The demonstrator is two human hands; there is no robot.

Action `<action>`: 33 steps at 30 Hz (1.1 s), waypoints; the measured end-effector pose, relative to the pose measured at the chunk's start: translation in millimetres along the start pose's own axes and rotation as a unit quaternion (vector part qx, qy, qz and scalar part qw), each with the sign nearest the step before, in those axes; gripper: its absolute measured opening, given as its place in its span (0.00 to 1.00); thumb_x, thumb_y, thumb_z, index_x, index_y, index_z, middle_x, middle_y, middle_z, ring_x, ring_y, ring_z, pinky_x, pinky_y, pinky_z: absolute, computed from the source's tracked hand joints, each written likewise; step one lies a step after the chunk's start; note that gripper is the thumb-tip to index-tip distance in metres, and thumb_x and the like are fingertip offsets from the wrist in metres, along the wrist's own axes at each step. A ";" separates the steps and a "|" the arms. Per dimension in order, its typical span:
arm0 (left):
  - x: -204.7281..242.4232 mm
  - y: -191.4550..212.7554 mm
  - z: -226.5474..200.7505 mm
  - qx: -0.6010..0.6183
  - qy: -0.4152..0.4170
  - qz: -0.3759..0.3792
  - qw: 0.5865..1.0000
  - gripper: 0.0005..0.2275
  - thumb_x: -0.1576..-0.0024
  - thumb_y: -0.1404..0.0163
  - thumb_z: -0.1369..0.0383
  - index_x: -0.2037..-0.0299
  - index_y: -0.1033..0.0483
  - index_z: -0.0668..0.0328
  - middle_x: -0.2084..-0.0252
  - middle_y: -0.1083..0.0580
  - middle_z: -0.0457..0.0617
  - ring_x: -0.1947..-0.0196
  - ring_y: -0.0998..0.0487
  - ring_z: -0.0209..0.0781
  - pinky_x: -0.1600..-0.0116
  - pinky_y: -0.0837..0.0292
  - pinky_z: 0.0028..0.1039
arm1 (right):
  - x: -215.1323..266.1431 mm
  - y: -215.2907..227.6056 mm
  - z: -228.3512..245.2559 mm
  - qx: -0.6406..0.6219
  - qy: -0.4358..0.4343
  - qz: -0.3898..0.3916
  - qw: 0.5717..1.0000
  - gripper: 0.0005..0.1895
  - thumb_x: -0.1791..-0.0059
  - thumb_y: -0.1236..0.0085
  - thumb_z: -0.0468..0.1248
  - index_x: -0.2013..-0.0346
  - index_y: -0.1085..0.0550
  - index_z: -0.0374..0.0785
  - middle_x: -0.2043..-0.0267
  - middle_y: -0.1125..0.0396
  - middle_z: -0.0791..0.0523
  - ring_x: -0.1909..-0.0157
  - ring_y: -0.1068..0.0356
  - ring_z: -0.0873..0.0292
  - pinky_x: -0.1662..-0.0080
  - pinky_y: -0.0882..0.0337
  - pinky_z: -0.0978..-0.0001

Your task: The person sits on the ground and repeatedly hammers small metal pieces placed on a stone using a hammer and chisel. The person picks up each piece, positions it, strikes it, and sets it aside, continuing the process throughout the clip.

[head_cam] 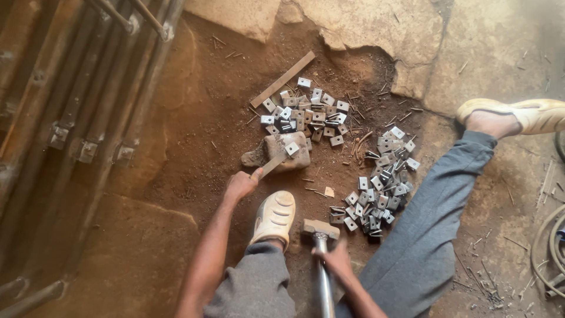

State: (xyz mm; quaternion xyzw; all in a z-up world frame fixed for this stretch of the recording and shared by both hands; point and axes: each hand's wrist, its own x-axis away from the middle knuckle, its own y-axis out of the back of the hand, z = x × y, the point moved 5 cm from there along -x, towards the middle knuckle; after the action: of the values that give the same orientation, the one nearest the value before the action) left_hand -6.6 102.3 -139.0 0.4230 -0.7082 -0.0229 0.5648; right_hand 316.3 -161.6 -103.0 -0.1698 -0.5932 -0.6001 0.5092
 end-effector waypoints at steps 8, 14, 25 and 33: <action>20.2 7.6 -7.1 0.032 0.031 0.013 0.999 0.35 0.41 0.61 0.36 0.57 0.17 0.64 0.56 0.19 0.64 0.52 0.18 0.58 0.45 0.25 0.44 | 10.7 -27.1 0.0 -0.426 -0.123 0.265 0.856 0.26 0.58 0.32 0.31 0.53 0.37 0.29 0.74 0.33 0.54 0.79 0.33 0.62 0.78 0.30 0.73; 27.2 2.9 -13.2 0.021 0.017 0.000 1.000 0.35 0.41 0.62 0.36 0.51 0.17 0.61 0.48 0.22 0.67 0.44 0.22 0.63 0.39 0.28 0.46 | 63.5 111.7 135.3 -0.148 0.177 0.041 0.972 0.23 0.63 0.30 0.37 0.58 0.32 0.40 0.71 0.31 0.54 0.77 0.27 0.56 0.74 0.21 0.64; 22.7 1.3 -8.9 0.030 0.031 -0.008 0.999 0.37 0.42 0.61 0.35 0.48 0.20 0.65 0.45 0.26 0.71 0.41 0.26 0.68 0.37 0.30 0.48 | 73.7 157.6 308.6 -0.215 0.634 -0.283 0.687 0.12 0.51 0.41 0.27 0.57 0.33 0.42 0.67 0.31 0.54 0.71 0.28 0.62 0.71 0.24 0.73; 25.2 8.6 -16.3 0.037 0.021 -0.002 0.999 0.36 0.40 0.63 0.36 0.50 0.18 0.67 0.47 0.22 0.70 0.42 0.22 0.65 0.40 0.26 0.47 | 17.9 90.9 272.6 -0.086 0.223 -0.012 0.971 0.20 0.55 0.38 0.30 0.52 0.35 0.35 0.66 0.29 0.48 0.73 0.27 0.56 0.74 0.24 0.67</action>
State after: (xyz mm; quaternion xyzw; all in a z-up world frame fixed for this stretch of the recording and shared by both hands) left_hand 1.7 99.4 -109.0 0.4452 -0.6960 0.0105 0.5633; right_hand 273.4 92.4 25.6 -0.0675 -0.4133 -0.6775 0.6047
